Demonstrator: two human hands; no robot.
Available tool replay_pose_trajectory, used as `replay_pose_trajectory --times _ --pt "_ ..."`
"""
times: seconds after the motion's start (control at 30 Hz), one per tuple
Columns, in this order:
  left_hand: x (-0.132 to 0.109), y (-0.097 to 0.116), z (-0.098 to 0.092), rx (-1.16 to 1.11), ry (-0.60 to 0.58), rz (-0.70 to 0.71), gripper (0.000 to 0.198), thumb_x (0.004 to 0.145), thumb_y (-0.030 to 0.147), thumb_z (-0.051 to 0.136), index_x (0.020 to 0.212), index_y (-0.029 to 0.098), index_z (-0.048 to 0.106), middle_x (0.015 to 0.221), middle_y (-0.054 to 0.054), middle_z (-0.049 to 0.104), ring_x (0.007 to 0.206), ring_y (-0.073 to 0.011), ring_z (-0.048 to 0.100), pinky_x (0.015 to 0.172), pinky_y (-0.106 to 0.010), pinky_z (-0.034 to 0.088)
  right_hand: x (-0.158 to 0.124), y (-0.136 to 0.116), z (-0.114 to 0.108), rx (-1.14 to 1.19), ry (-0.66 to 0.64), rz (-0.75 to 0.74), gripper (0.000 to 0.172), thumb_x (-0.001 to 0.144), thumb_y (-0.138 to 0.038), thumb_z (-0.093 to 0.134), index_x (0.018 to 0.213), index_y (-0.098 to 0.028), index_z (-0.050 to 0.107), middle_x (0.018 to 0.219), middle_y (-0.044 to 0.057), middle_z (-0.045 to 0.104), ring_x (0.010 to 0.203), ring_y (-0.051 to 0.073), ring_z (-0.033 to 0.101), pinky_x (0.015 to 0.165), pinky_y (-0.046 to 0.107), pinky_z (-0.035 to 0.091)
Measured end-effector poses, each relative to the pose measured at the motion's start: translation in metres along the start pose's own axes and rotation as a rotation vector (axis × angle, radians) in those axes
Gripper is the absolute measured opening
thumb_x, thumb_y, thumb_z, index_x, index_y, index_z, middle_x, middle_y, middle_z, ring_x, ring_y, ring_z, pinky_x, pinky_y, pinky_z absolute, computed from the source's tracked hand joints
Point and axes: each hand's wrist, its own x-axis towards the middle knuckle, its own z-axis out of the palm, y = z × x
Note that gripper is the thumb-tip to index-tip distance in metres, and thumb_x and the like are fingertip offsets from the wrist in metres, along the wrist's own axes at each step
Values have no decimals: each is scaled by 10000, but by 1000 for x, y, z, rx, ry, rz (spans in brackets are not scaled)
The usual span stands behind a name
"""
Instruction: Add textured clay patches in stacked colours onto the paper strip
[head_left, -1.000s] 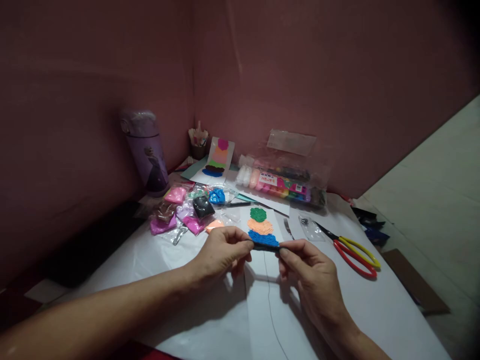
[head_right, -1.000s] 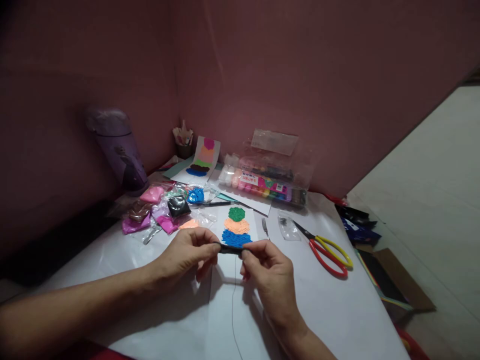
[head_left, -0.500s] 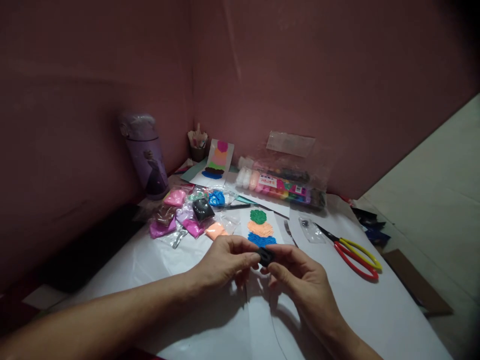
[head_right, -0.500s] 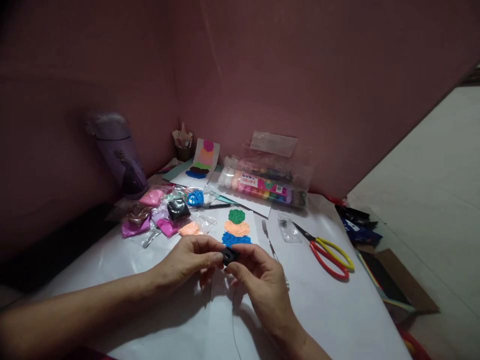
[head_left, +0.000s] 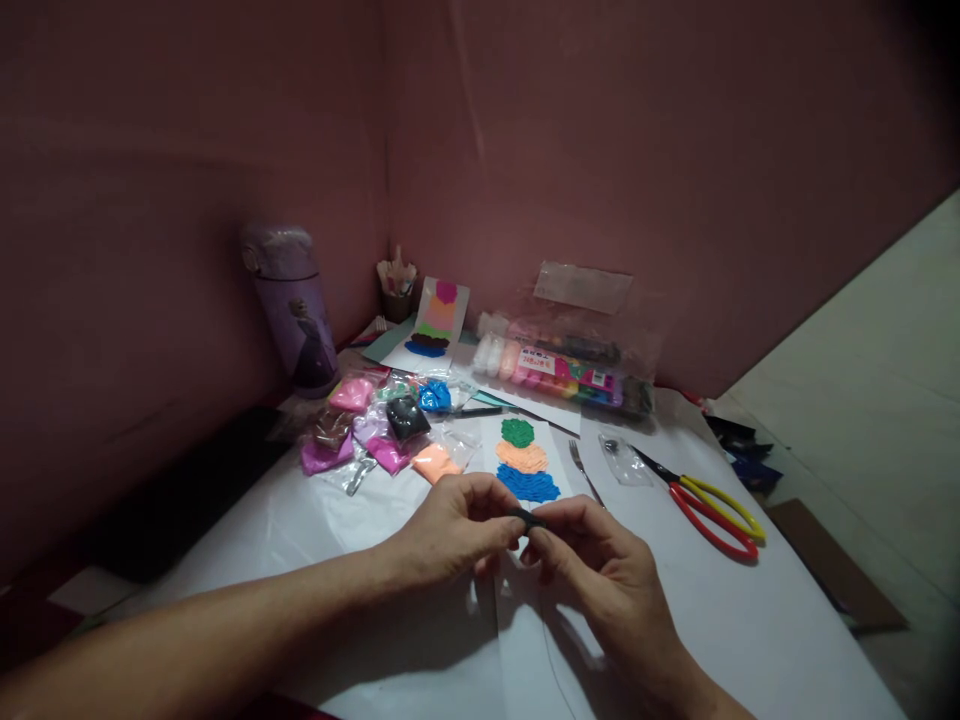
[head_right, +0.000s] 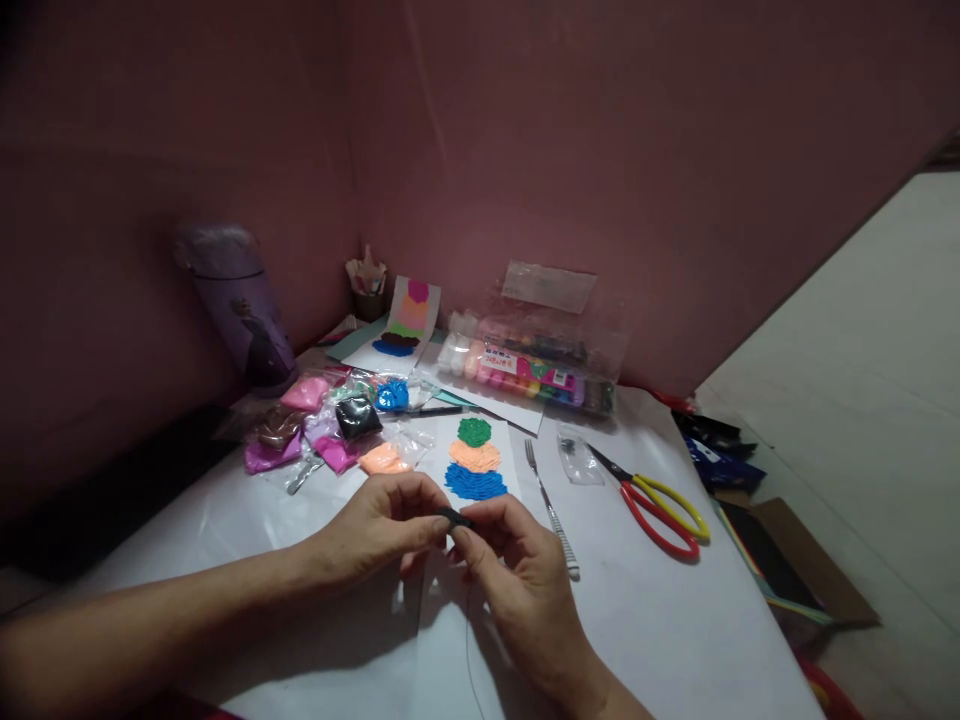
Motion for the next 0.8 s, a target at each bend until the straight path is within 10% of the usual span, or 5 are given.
replay_pose_trajectory --times 0.33,0.53,0.8 --pt "3 4 -8 -64 251 84 207 723 306 655 725 112 584 604 -5 599 346 -52 466 348 -170 318 12 1 -8 142 274 94 284 676 -389 747 783 -159 621 548 6 632 401 116 519 348 217 423" --pt "2 3 -6 -109 125 14 390 664 317 734 987 121 637 642 -10 613 379 -63 482 373 -194 379 9 -2 -3 125 153 88 274 665 -342 766 843 -169 651 670 29 683 505 134 591 457 246 507" --pt "0 -1 -2 -123 33 -28 253 627 286 748 728 93 618 515 -14 597 368 -84 505 363 -190 389 1 2 -2 -14 12 -20 159 737 -263 720 876 -205 671 667 -7 643 560 121 563 499 222 466"
